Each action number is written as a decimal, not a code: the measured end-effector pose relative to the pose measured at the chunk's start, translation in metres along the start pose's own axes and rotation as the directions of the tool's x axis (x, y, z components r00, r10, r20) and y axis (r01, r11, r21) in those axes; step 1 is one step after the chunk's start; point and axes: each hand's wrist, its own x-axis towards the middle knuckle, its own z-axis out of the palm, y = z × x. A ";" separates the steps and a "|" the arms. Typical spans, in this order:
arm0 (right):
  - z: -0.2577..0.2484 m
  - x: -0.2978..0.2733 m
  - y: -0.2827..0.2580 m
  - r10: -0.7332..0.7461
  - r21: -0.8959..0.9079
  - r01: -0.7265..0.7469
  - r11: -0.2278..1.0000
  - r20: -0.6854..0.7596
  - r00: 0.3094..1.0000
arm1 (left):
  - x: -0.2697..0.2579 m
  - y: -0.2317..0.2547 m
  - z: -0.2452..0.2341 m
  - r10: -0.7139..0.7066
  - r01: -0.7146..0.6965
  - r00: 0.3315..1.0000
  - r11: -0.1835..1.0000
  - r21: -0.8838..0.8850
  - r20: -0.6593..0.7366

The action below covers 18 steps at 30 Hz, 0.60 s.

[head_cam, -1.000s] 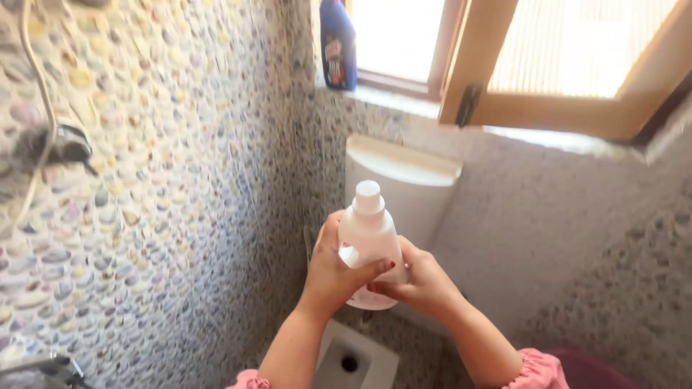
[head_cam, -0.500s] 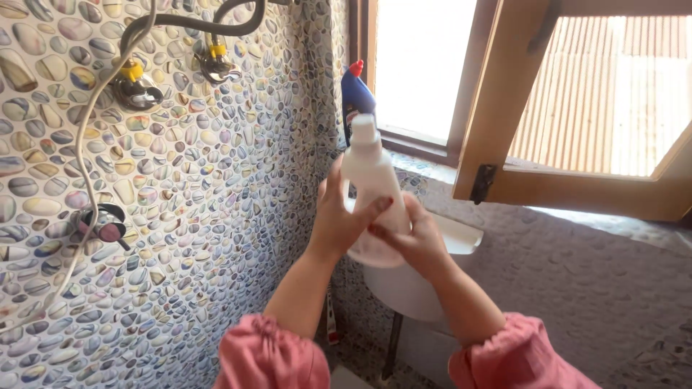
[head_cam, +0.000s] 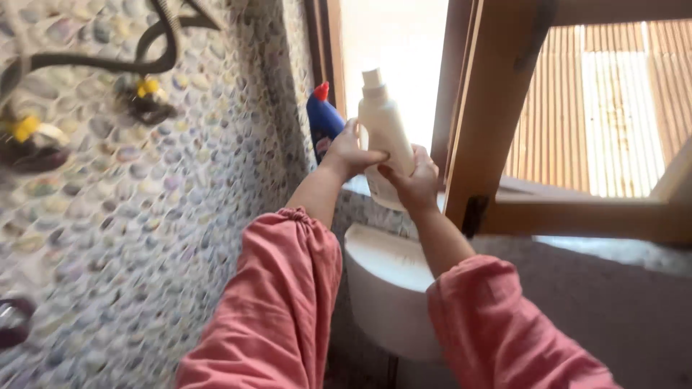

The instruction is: Tidying and organizing objects in a bathroom, including hanging a garment, moving detergent, and rinsing a bucket.

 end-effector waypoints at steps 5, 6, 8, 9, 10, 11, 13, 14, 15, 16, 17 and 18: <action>0.033 0.051 0.039 -0.093 -0.005 0.093 0.996 -0.173 0.981 | 0.069 -0.051 0.026 0.240 -0.236 0.969 0.970 0.058 -0.053; 0.040 0.058 0.052 -0.081 -0.038 0.076 0.996 -0.180 0.980 | 0.078 -0.058 0.032 0.258 -0.255 0.959 0.966 0.041 -0.117; 0.052 0.070 0.080 -0.071 -0.066 0.060 0.996 -0.186 0.980 | 0.098 -0.076 0.041 0.275 -0.274 0.944 0.961 0.029 -0.183; 0.057 0.075 0.094 -0.082 -0.019 0.080 0.997 -0.190 0.978 | 0.110 -0.085 0.044 0.219 -0.199 0.955 0.973 0.117 -0.199; 0.064 0.079 0.107 -0.090 0.032 0.098 0.995 -0.194 0.977 | 0.120 -0.095 0.044 0.163 -0.118 0.962 0.972 0.205 -0.220; 0.067 0.083 0.112 -0.089 0.041 0.099 0.994 -0.193 0.977 | 0.126 -0.096 0.042 0.162 -0.115 0.961 0.970 0.212 -0.223; 0.072 0.085 0.122 -0.032 0.042 0.042 0.998 -0.208 0.978 | 0.135 -0.098 0.039 0.008 0.029 0.989 0.970 0.240 -0.151; 0.079 0.089 0.133 -0.028 0.049 0.039 0.998 -0.205 0.978 | 0.143 -0.104 0.039 0.003 0.035 0.988 0.969 0.245 -0.154; 0.086 0.094 0.143 0.020 0.153 0.011 0.988 -0.198 0.980 | 0.151 -0.109 0.038 0.004 0.031 0.992 0.961 0.276 -0.126; 0.092 0.096 0.154 0.070 0.254 -0.020 0.967 -0.189 0.979 | 0.157 -0.115 0.038 0.004 0.025 0.996 0.952 0.304 -0.094; 0.099 0.101 0.158 0.076 0.257 -0.026 0.966 -0.187 0.979 | 0.163 -0.117 0.036 -0.002 0.031 0.996 0.951 0.307 -0.093; 0.103 0.104 0.162 0.083 0.264 -0.036 0.964 -0.170 0.982 | 0.167 -0.120 0.036 0.007 0.021 0.995 0.959 0.283 -0.096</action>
